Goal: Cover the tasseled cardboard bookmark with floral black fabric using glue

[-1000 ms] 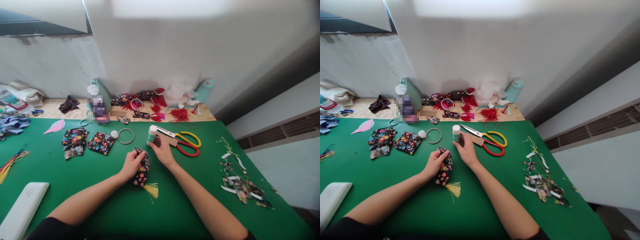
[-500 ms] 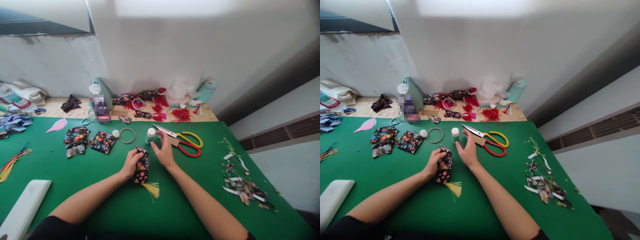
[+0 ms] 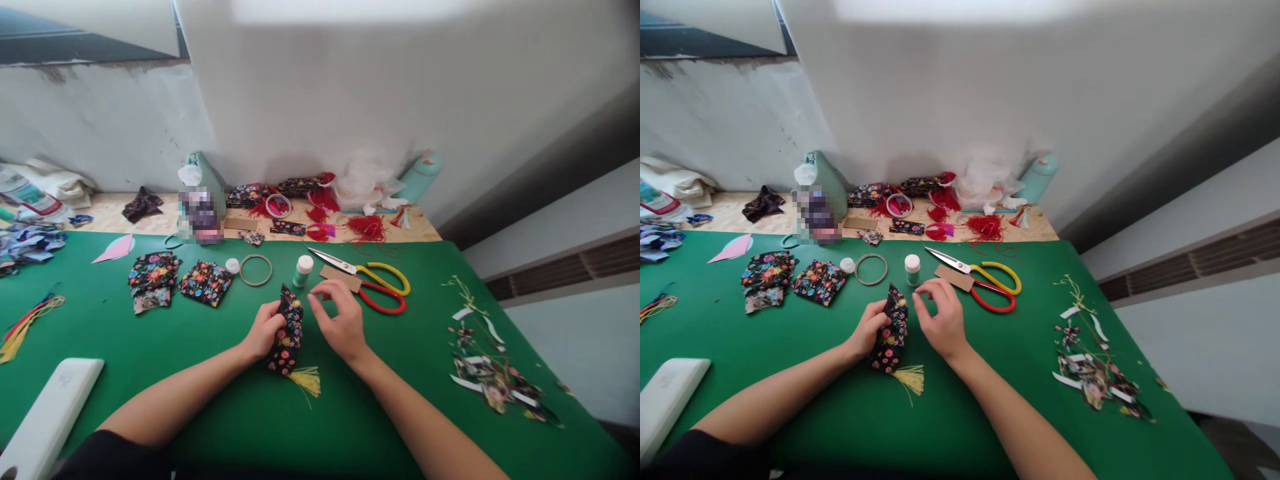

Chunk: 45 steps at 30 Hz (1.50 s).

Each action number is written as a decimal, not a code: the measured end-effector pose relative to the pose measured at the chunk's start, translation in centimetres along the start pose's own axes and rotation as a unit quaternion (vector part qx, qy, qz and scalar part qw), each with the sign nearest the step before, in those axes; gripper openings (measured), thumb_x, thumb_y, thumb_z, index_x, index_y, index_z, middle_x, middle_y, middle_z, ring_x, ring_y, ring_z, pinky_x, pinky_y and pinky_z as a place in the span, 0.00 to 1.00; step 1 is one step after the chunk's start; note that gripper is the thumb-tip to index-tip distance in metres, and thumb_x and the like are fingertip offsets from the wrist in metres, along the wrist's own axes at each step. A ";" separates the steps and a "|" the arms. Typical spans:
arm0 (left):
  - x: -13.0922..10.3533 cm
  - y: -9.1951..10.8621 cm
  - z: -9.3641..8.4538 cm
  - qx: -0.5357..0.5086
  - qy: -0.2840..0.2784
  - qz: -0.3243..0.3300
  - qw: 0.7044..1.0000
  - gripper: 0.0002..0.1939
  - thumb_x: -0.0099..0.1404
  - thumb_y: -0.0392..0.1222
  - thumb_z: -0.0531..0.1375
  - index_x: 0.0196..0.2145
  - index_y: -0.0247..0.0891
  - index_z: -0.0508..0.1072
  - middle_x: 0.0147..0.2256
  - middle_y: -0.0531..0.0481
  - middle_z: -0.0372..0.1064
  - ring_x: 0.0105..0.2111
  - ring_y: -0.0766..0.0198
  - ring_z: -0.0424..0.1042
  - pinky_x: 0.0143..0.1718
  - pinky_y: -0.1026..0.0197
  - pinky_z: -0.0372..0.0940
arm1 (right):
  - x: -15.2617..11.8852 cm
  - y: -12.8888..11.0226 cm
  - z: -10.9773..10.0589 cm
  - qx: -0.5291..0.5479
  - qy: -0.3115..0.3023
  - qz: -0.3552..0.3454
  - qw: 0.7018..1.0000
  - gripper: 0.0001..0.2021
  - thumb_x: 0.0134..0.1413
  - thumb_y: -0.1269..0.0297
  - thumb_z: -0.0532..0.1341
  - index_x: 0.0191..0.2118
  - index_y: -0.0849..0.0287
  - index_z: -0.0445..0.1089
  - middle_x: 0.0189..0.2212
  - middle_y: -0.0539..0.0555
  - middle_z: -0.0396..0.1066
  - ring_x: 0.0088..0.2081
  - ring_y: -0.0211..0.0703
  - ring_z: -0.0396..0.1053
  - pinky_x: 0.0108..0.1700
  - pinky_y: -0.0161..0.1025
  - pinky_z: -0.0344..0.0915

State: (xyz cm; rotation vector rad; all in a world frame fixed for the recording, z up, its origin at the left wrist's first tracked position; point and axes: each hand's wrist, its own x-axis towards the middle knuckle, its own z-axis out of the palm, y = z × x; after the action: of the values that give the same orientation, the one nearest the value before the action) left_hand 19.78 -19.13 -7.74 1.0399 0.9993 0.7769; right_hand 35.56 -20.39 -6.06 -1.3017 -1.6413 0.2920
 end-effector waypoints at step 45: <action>0.8 -0.7 -0.6 0.050 -0.005 0.079 0.996 0.10 0.52 0.41 0.54 0.29 0.33 0.70 0.28 0.51 0.67 0.32 0.62 0.63 0.37 0.63 0.58 | -0.4 -0.7 0.5 0.241 -0.103 0.356 0.897 0.22 0.36 0.48 0.68 0.17 0.58 0.56 0.16 0.45 0.60 0.20 0.33 0.58 0.23 0.33 0.55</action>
State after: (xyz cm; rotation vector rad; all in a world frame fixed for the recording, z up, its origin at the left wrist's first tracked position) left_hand 19.54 -18.42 -8.71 1.2201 0.9641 0.8575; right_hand 34.75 -20.84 -6.07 -1.4565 -1.0781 1.2331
